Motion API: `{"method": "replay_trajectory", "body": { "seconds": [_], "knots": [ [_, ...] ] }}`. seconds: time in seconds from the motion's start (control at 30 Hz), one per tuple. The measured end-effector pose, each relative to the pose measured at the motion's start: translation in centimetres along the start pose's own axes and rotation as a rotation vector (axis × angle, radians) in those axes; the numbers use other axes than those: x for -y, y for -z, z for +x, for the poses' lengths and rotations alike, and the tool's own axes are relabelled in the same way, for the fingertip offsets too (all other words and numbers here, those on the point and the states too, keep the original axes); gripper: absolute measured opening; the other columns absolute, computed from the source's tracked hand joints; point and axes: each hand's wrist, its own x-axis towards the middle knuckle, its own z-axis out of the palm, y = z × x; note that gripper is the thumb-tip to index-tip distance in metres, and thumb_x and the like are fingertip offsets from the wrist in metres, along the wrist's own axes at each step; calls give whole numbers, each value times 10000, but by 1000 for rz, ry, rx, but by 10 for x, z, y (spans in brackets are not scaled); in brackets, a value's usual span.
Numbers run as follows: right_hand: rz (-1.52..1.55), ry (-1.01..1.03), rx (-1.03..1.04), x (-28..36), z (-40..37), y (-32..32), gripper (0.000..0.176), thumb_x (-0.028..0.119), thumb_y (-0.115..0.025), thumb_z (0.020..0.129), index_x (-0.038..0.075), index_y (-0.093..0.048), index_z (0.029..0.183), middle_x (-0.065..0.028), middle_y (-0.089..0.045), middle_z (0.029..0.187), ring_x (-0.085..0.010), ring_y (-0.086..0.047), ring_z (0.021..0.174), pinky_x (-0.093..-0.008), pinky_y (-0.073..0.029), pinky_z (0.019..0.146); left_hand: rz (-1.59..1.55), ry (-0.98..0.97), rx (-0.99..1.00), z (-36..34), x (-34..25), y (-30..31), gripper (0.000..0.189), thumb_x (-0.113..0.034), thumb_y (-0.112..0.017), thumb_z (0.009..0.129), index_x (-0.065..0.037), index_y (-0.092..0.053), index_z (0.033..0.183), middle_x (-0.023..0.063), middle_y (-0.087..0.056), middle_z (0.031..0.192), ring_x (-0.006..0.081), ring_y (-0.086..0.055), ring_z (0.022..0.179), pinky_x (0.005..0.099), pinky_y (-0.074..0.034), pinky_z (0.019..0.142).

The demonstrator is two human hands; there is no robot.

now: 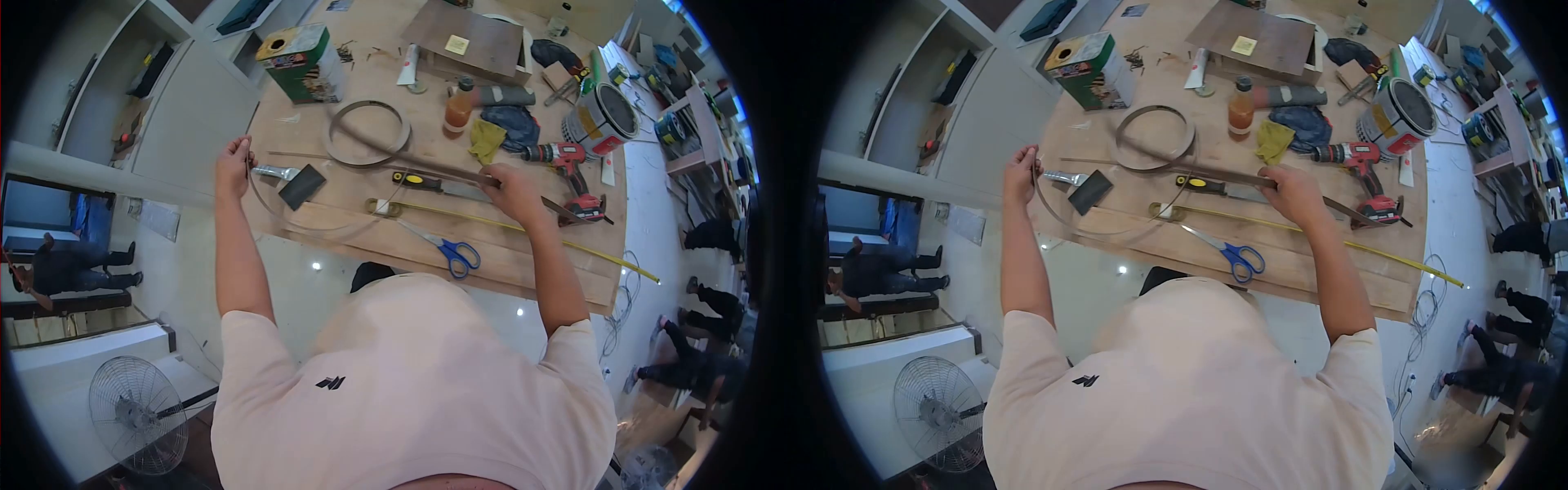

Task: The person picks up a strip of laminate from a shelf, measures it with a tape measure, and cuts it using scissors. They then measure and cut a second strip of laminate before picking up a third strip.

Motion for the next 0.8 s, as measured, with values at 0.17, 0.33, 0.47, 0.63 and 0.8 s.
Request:
{"method": "replay_trajectory", "body": {
  "seconds": [0.17, 0.33, 0.47, 0.63, 0.8],
  "knots": [
    [-66, -38, 64, 52, 20, 16, 262, 257, -708, 803, 78, -661, 987, -152, -642, 789, -333, -624, 767, -415, -482, 673, -136, 173, -114, 20, 69, 18, 242, -232, -611, 939, -17, -595, 1048, 24, -559, 800, 106, -504, 605, 263, -468, 551],
    [14, -144, 72, 117, 35, 32, 328, 308, -704, 815, 57, -641, 1017, -161, -635, 789, -350, -611, 761, -418, -466, 660, 187, 67, 14, 29, 121, 12, 357, -162, -617, 907, 15, -560, 1212, 113, -637, 1060, 199, -613, 796, 310, -519, 722],
    [0, -175, 49, 186, 52, 39, 338, 296, -675, 845, 41, -611, 1057, -181, -635, 847, -356, -614, 807, -429, -466, 683, 457, -124, 236, 41, 134, 15, 485, -158, -640, 867, 34, -507, 1292, 200, -592, 1231, 330, -549, 1175, 376, -417, 1002],
    [96, -42, 53, 228, 72, -26, 302, 232, -610, 892, 64, -583, 1142, -163, -631, 951, -367, -609, 897, -441, -482, 751, 389, -105, 289, 11, 75, 1, 431, -214, -598, 929, 17, -511, 1283, 184, -599, 1213, 274, -584, 1129, 340, -473, 922],
    [38, -66, 317, 266, 80, -121, 209, 183, -573, 870, 87, -590, 1055, -143, -639, 944, -362, -622, 896, -454, -494, 750, -600, 450, 573, -24, 31, -22, 474, -203, -572, 955, -5, -395, 1348, 126, -627, 1043, 189, -630, 918, 315, -529, 790]
  ]
}}
